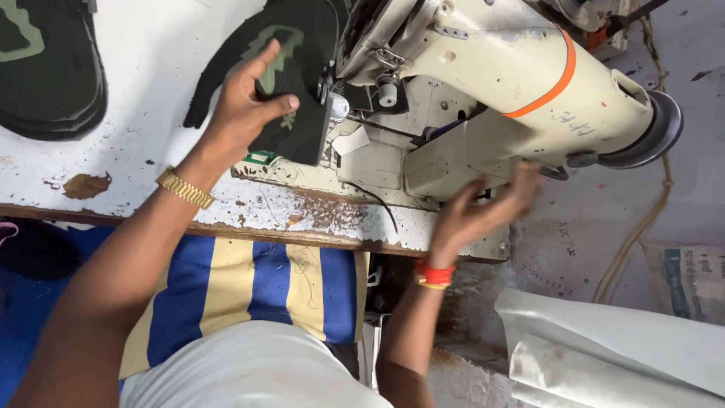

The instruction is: The person uses a sewing machine to stitch black shoe parts with a green logo. They repeatedly guide the shoe parts under the needle, cut threads, and handle the parts to align them for sewing.

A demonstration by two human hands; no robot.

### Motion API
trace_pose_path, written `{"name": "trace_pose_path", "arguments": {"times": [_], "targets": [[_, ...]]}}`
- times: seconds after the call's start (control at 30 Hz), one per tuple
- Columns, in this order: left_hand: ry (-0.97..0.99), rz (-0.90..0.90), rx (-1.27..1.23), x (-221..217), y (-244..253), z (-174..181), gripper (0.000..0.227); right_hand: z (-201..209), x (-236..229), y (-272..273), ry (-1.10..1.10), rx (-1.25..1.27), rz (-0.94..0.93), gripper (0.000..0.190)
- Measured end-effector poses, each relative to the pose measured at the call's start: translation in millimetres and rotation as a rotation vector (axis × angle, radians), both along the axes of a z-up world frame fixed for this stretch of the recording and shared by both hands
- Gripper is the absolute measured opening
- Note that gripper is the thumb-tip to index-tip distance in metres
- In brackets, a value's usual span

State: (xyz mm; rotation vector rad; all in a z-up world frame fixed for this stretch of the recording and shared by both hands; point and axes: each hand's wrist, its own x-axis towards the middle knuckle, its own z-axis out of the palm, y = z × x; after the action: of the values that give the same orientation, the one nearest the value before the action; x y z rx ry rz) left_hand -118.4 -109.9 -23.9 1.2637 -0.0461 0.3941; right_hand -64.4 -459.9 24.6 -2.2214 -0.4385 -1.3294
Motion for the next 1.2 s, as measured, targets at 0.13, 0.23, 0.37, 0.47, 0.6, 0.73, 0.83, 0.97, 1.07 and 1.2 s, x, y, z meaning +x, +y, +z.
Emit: {"name": "trace_pose_path", "arguments": {"times": [0.13, 0.23, 0.37, 0.47, 0.6, 0.73, 0.83, 0.97, 1.07, 1.2], "targets": [[-0.002, 0.038, 0.126, 21, 10, -9, 0.085, 24, 16, -47, 0.106, -0.122, -0.137, 0.062], [0.002, 0.007, 0.061, 26, 13, 1, 0.084, 27, 22, -53, 0.096, -0.140, -0.093, 0.059], [-0.023, 0.021, 0.049, 41, 18, -6, 0.084, 22, 28, -61, 0.124, -0.132, -0.123, 0.058], [0.001, 0.079, 0.138, 51, 24, -14, 0.084, 22, 27, -59, 0.105, -0.122, -0.096, 0.059], [-0.087, 0.054, 0.110, 62, 27, -8, 0.083, 22, 29, -59, 0.105, -0.098, -0.109, 0.060], [-0.040, 0.072, 0.015, 70, 26, -4, 0.084, 16, 30, -60, 0.113, -0.075, -0.107, 0.062], [-0.045, 0.169, 0.172, 87, 35, -28, 0.082, 9, 25, -55, 0.098, -0.066, -0.067, 0.063], [-0.027, 0.183, 0.136, 90, 35, -29, 0.082, -10, 28, -60, 0.115, -0.044, -0.075, 0.067], [-0.038, 0.220, 0.175, 92, 35, -25, 0.082, -36, 36, -66, 0.096, -0.008, -0.050, 0.067], [-0.032, 0.250, 0.163, 82, 30, -24, 0.083, -50, 37, -63, 0.035, -0.066, -0.108, 0.069]]}}
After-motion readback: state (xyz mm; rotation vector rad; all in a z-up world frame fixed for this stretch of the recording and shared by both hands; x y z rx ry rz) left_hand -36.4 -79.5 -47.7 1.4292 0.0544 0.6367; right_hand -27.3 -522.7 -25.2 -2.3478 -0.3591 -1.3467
